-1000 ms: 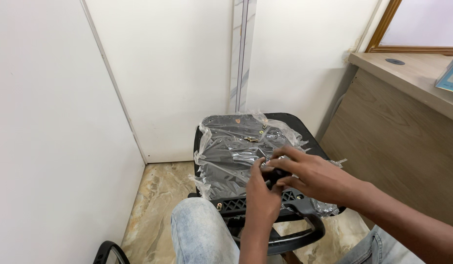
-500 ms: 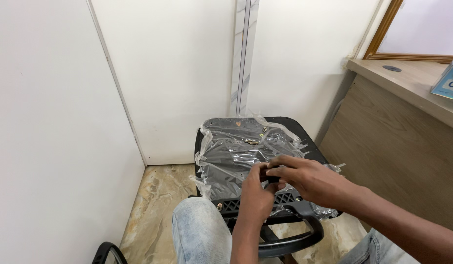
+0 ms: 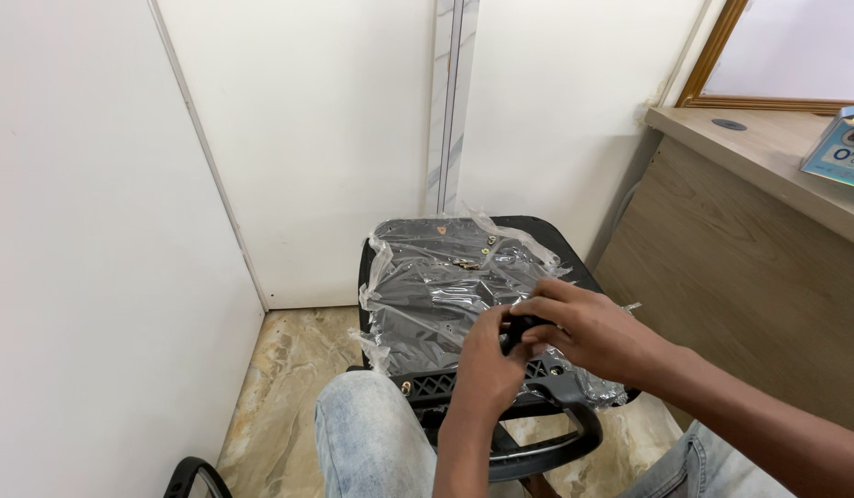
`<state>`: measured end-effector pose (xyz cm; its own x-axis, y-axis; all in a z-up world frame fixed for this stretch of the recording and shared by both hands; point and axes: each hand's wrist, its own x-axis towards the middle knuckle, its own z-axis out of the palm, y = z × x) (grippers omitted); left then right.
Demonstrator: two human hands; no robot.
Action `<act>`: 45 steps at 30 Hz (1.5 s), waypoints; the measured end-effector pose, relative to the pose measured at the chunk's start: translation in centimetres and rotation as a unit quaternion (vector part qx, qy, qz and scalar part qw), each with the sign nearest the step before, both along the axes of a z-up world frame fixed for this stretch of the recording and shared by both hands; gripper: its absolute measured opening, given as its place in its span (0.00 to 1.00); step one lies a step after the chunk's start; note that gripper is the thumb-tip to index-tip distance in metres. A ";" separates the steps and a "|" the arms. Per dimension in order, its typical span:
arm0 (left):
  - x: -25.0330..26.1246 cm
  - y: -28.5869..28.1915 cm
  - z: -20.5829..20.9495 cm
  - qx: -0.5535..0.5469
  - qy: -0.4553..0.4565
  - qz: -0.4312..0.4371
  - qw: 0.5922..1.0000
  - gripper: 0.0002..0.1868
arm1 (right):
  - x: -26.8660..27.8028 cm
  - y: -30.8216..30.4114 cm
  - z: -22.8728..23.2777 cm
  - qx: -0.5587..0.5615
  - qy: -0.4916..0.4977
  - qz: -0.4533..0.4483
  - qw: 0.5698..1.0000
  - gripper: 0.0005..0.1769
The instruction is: The person assembles a black plastic chair frame by inserting and tightening screws with a screwdriver. They work on a single frame section placed on their lap, repeatedly aligning holes and securing fasteners.
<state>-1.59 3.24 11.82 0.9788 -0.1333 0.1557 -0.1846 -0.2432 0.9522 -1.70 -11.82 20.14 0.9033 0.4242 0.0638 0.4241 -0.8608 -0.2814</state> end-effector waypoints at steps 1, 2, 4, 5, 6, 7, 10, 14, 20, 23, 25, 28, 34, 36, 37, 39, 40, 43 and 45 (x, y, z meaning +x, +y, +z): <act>-0.1 -0.1 0.0 0.052 -0.012 0.008 0.999 0.20 | 0.1 0.2 -0.1 -0.026 0.018 -0.030 0.999 0.26; -0.1 -0.1 0.1 0.044 -0.022 0.014 0.999 0.20 | 0.2 0.4 -0.1 -0.051 0.035 -0.059 0.996 0.25; -0.2 -0.1 0.0 0.027 -0.042 0.027 0.998 0.21 | 0.1 0.4 -0.1 -0.039 0.024 -0.041 0.998 0.25; -0.1 0.0 -0.1 -0.007 -0.034 0.019 0.999 0.22 | 0.0 0.4 -0.2 -0.001 -0.004 0.007 1.000 0.26; 0.0 0.1 -0.2 -0.042 -0.026 0.012 0.999 0.23 | -0.1 0.3 -0.1 0.038 -0.033 0.055 0.997 0.26; 0.0 0.3 -0.2 -0.076 -0.019 0.004 0.997 0.23 | -0.2 0.3 -0.1 0.044 -0.049 0.084 0.994 0.24; 0.0 0.4 -0.1 -0.105 0.032 -0.010 0.994 0.24 | -0.2 0.3 -0.1 0.044 -0.052 0.088 0.994 0.23; -0.9 0.1 0.6 0.013 -0.029 0.032 0.999 0.26 | 0.1 0.8 -0.1 -0.043 0.040 -0.059 0.997 0.24; -0.7 0.4 0.6 -0.045 0.063 0.020 0.997 0.22 | 0.4 0.3 0.2 0.008 -0.040 0.102 0.994 0.21; -0.6 0.4 -1.2 -0.035 0.005 0.031 0.999 0.23 | 0.2 0.4 0.1 -0.024 -0.001 0.055 0.998 0.25; -0.4 0.0 -2.9 -0.018 -0.035 0.047 0.998 0.26 | 0.1 0.9 -0.1 -0.048 0.054 0.013 0.997 0.28; 0.7 -0.4 -5.8 0.060 -0.060 0.063 0.994 0.21 | -0.3 1.8 -0.3 -0.073 0.096 0.001 0.993 0.29; 3.4 -0.1 -11.2 0.267 0.078 0.035 0.960 0.14 | -1.2 1.7 0.4 -0.033 0.105 -0.084 0.990 0.32; 3.5 0.3 -13.0 0.237 0.049 0.062 0.968 0.12 | -1.2 0.9 0.6 -0.031 0.100 -0.104 0.989 0.33; 3.6 0.3 -13.7 0.221 0.035 0.073 0.972 0.12 | -1.2 0.5 0.5 -0.017 0.100 -0.116 0.988 0.33; 3.7 0.0 -14.7 0.219 0.022 0.080 0.972 0.08 | -1.4 -0.1 0.3 0.010 0.102 -0.135 0.986 0.34; 3.8 -0.2 -14.9 0.218 0.015 0.089 0.972 0.07 | -1.4 -0.3 0.3 0.018 0.096 -0.134 0.986 0.33; 3.4 -0.4 -14.9 0.235 -0.044 0.104 0.965 0.09 | -1.6 -0.6 0.0 0.029 0.087 -0.132 0.987 0.32; 3.1 -0.5 -14.5 0.249 -0.044 0.112 0.961 0.12 | -1.5 -0.7 -0.1 0.022 0.090 -0.134 0.987 0.32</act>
